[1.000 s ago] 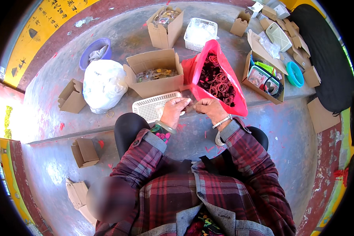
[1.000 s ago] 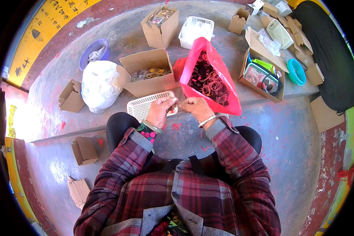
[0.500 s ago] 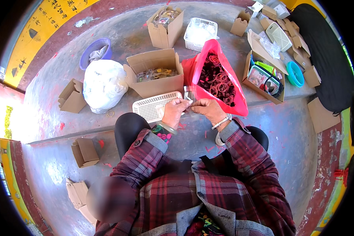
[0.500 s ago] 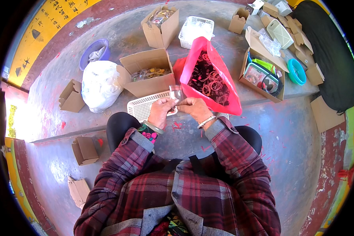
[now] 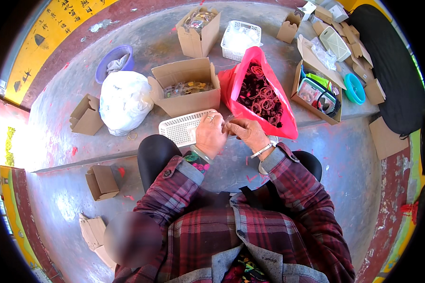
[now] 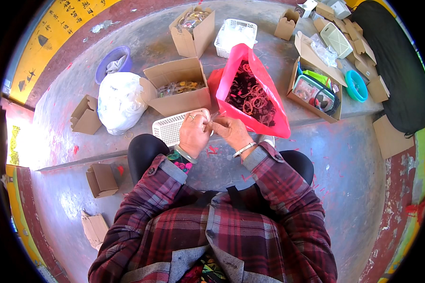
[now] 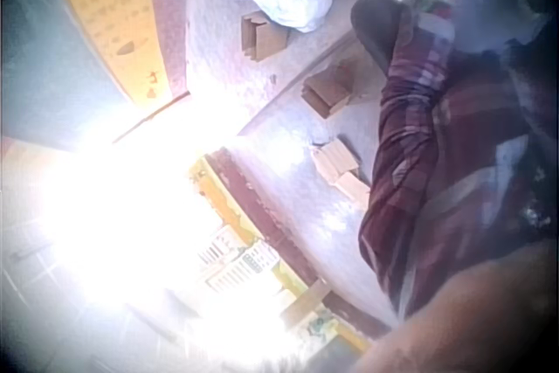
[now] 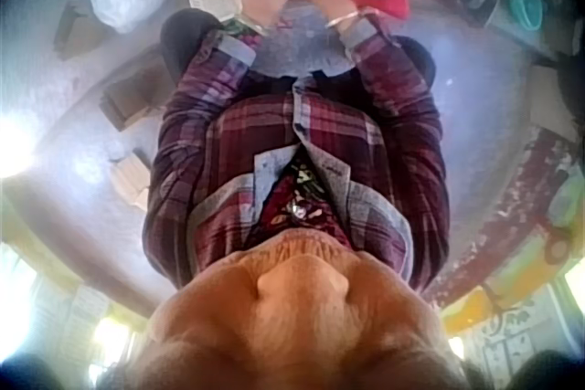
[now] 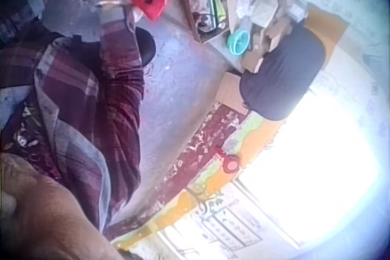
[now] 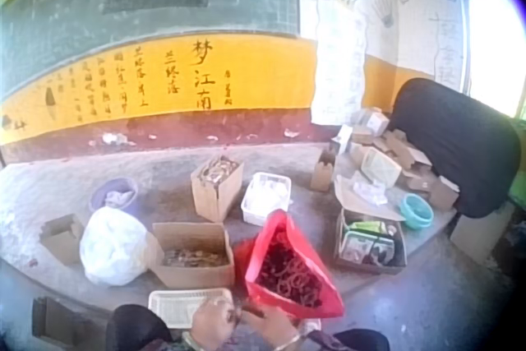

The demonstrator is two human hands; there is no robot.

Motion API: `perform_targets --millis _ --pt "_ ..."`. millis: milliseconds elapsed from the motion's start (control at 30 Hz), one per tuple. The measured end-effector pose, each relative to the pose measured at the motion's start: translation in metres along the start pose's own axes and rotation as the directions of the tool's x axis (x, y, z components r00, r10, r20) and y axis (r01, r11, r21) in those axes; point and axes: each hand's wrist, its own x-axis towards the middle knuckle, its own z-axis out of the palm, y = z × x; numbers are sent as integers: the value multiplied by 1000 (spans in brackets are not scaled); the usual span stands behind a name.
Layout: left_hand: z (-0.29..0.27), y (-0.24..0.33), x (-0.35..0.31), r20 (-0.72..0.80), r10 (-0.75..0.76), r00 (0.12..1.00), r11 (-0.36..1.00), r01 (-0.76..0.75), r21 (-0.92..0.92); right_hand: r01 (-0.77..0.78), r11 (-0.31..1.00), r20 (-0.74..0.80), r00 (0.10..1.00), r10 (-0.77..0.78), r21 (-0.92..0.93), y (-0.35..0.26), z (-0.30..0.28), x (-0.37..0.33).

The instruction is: The person sits on the floor and assembles hair accessories by hand. They pick up small metal clips from a white basket and attach them to pink hair ties taken from a pink bag, then place the finished items into a cardboard box.

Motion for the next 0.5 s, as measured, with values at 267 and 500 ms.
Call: perform_targets --millis 267,500 --pt "-9 12 5 95 195 976 946 -213 246 26 973 -101 995 -3 230 -4 11 -11" --pt "-6 8 -1 177 271 946 928 -305 214 -10 895 -141 987 82 445 -5 10 -11"
